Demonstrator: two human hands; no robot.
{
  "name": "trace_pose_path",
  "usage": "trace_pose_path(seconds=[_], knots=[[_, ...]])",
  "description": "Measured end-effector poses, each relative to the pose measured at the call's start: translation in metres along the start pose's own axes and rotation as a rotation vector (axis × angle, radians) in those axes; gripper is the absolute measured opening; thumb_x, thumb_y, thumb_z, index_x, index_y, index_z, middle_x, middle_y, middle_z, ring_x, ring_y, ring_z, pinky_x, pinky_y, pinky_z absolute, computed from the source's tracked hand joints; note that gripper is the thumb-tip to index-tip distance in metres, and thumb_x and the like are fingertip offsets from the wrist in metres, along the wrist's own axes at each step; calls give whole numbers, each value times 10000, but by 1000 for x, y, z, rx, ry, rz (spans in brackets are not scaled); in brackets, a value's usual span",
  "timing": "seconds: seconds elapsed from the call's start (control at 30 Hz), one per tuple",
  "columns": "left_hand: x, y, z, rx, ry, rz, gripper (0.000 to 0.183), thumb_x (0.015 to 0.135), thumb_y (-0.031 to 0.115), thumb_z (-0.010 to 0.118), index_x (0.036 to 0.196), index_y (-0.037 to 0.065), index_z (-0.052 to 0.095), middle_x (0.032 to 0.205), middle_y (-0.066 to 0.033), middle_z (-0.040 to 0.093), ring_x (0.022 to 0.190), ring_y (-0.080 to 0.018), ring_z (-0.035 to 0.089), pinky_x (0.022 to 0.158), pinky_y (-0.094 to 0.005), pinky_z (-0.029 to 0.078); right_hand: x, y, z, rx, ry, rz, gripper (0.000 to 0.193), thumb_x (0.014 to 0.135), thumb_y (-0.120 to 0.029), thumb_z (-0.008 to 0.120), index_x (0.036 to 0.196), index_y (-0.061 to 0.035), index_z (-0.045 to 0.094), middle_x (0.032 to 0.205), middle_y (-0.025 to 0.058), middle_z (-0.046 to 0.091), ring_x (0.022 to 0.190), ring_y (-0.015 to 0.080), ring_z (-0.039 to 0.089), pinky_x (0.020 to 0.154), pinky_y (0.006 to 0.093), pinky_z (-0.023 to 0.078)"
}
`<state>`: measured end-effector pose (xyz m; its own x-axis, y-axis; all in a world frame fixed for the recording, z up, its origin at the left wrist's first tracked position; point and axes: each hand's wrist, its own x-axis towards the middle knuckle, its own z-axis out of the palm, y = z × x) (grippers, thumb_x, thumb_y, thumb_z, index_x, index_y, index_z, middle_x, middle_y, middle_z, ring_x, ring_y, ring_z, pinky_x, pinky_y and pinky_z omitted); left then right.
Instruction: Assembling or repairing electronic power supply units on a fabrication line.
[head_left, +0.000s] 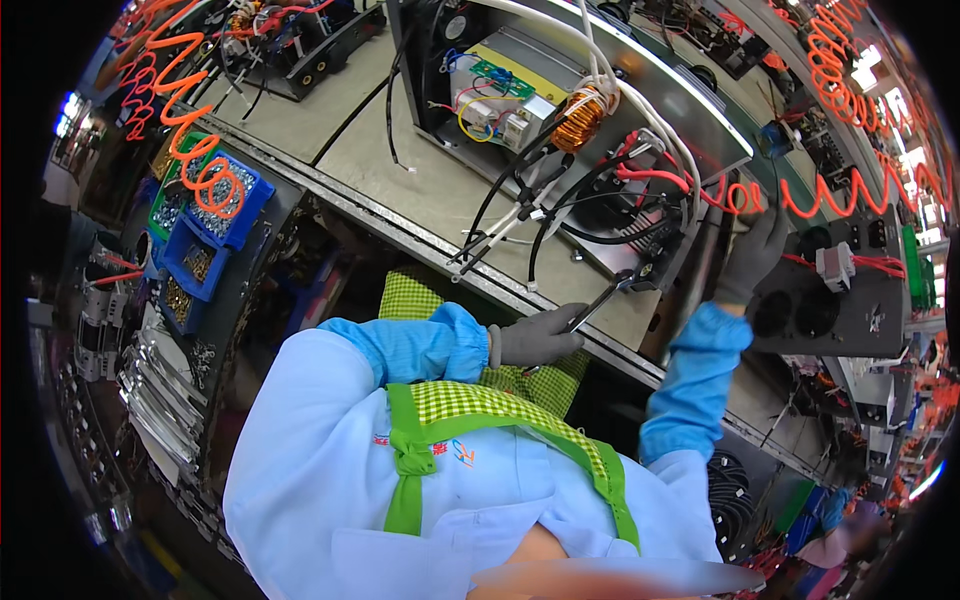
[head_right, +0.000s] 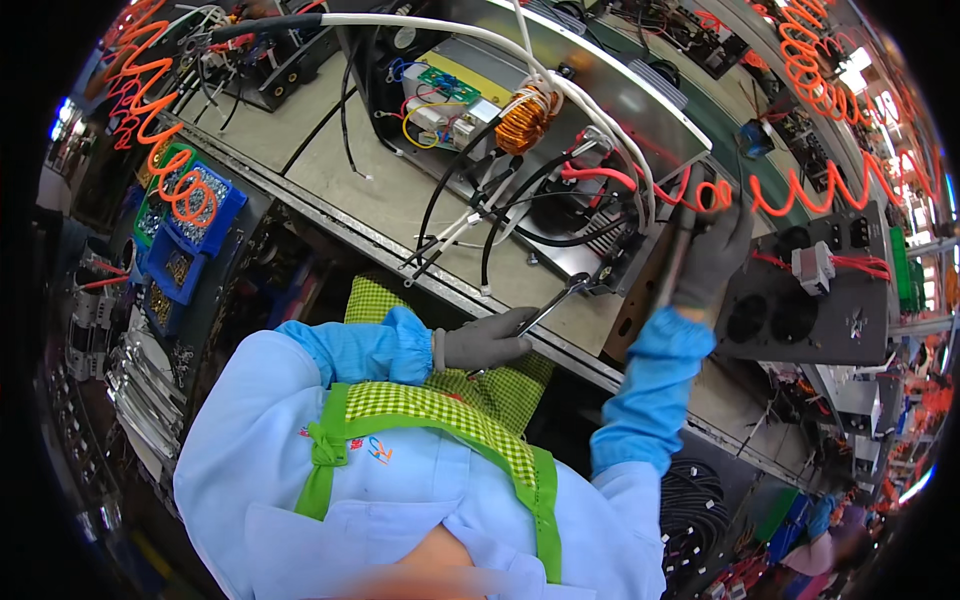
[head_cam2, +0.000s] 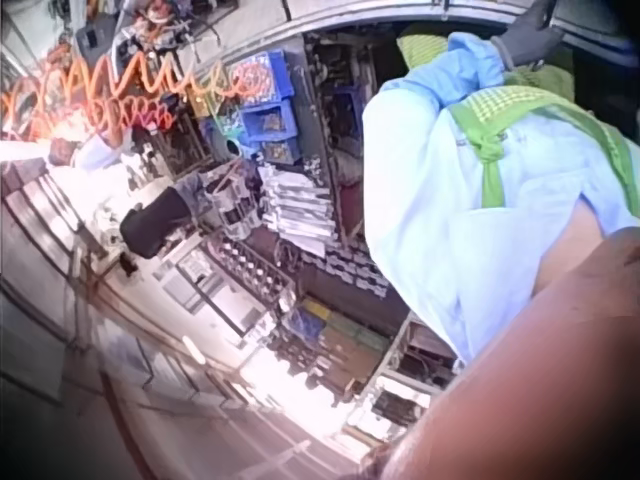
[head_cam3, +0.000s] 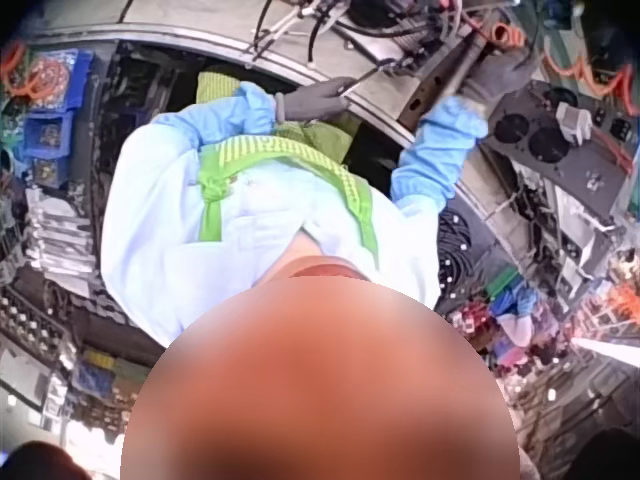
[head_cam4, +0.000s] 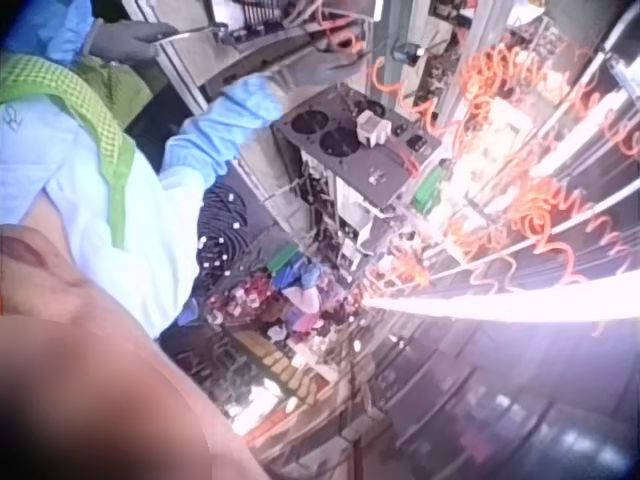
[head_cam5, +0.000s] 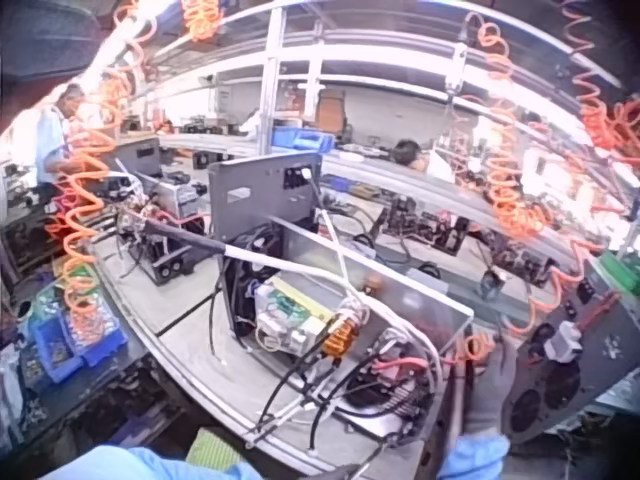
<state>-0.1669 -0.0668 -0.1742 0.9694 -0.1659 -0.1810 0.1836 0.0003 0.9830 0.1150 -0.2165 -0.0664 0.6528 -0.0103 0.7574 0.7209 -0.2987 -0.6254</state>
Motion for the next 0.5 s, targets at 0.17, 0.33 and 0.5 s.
trace_pose_path(seconds=[0.17,0.33,0.5], knots=[[-39,-27,-29,259,95,385,660,889,323,511,1396,-8,250,987,-166,566,824,-232,573,739,-365,467,56,103,44,-101,-383,129,333,931,-234,486,1140,9,574,867,95,632,739,156,596,671,283,474],[-131,-6,-73,351,339,257,617,882,255,502,1382,-13,259,1087,-216,554,975,-290,579,835,-386,444,57,260,32,-788,-925,-373,405,854,-354,568,1097,-33,602,1024,178,635,901,323,599,780,410,469],[-254,6,-130,837,991,-200,553,850,204,532,1350,55,350,1036,-226,595,921,-390,599,790,-421,480,54,298,51,-256,-942,26,384,841,-303,600,1114,-33,588,1019,168,635,913,310,597,764,399,471]])
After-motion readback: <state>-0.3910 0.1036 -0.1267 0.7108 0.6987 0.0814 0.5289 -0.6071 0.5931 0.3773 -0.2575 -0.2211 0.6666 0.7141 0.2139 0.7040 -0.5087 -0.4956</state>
